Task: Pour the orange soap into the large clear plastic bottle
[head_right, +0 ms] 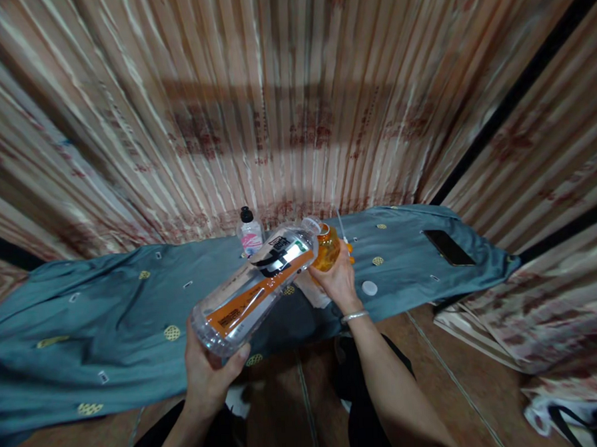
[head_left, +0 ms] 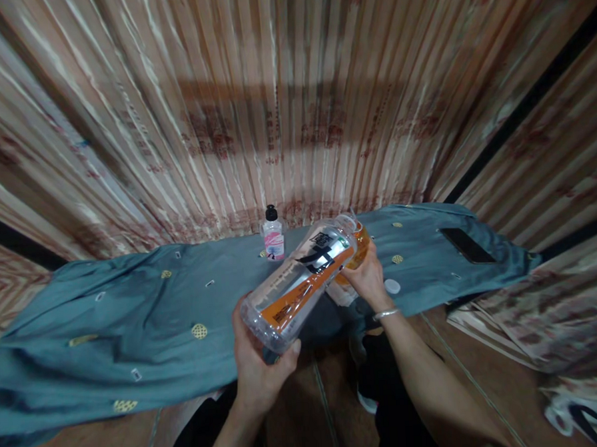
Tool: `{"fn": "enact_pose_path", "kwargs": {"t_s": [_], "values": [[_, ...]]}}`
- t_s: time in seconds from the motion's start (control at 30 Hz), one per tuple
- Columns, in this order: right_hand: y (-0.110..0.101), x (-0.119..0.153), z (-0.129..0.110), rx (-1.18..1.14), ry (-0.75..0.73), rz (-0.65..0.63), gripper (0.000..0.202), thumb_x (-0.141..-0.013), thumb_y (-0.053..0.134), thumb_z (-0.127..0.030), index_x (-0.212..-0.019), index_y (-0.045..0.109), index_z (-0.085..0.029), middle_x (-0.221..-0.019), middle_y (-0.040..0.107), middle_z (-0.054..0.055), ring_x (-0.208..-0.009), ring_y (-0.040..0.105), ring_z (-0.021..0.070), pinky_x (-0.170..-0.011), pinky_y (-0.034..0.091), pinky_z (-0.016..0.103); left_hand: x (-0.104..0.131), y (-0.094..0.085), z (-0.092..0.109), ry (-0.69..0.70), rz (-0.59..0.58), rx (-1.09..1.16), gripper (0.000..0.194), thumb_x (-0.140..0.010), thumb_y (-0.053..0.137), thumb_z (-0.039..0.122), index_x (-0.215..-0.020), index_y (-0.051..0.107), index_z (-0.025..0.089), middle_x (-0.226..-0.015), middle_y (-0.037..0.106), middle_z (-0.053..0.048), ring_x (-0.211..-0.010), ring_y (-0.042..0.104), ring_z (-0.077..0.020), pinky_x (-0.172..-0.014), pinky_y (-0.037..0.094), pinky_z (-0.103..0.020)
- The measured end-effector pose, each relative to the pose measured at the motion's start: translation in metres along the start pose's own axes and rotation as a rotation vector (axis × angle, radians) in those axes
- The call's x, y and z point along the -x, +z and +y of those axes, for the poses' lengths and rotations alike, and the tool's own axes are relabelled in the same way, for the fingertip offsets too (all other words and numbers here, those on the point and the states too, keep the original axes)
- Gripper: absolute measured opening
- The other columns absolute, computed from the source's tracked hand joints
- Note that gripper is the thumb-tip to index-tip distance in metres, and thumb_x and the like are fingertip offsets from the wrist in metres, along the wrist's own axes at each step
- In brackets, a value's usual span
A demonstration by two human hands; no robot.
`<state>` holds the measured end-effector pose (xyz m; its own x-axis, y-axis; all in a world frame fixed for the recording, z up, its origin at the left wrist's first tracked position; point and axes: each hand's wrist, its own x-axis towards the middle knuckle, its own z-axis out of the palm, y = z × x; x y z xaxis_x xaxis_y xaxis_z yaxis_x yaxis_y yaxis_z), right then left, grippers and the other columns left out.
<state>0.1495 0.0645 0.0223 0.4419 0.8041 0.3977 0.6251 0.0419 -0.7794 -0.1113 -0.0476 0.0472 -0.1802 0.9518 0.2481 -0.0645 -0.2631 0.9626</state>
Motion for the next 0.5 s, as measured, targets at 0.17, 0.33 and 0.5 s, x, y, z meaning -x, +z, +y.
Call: {"fn": "enact_pose_path", "kwargs": {"t_s": [0.17, 0.33, 0.5], "values": [[-0.0007, -0.0002, -0.0019, -0.003, 0.042, -0.021, 0.109, -0.061, 0.084, -0.062, -0.15, 0.043, -0.013, -0.137, 0.068, 0.022, -0.124, 0.068, 0.0412, -0.105, 0.056, 0.057, 0.0008, -0.0008, -0.0068, 0.029, 0.008, -0.009, 0.089, -0.072, 0.089, 0.041, -0.146, 0.045, 0.021, -0.137, 0.065, -0.016, -0.123, 0.071, -0.0316, -0.104, 0.058, -0.045], [-0.0001, -0.0008, 0.0008, -0.008, 0.024, -0.02, 0.112, -0.061, 0.084, -0.062, -0.151, 0.041, -0.012, -0.141, 0.066, 0.023, -0.128, 0.066, 0.0408, -0.108, 0.054, 0.057, 0.0009, 0.001, -0.0058, 0.057, 0.01, -0.014, 0.087, -0.072, 0.089, 0.041, -0.145, 0.046, 0.02, -0.138, 0.065, -0.016, -0.124, 0.071, -0.0313, -0.105, 0.057, -0.044], [0.0002, -0.0009, 0.0042, -0.002, -0.018, -0.013, 0.108, -0.064, 0.084, -0.062, -0.152, 0.041, -0.014, -0.141, 0.067, 0.022, -0.126, 0.068, 0.0386, -0.106, 0.056, 0.054, 0.0002, 0.0013, -0.0019, 0.046, 0.008, -0.019, 0.087, -0.072, 0.089, 0.041, -0.144, 0.045, 0.019, -0.136, 0.065, -0.017, -0.122, 0.071, -0.0307, -0.104, 0.058, -0.043]]}}
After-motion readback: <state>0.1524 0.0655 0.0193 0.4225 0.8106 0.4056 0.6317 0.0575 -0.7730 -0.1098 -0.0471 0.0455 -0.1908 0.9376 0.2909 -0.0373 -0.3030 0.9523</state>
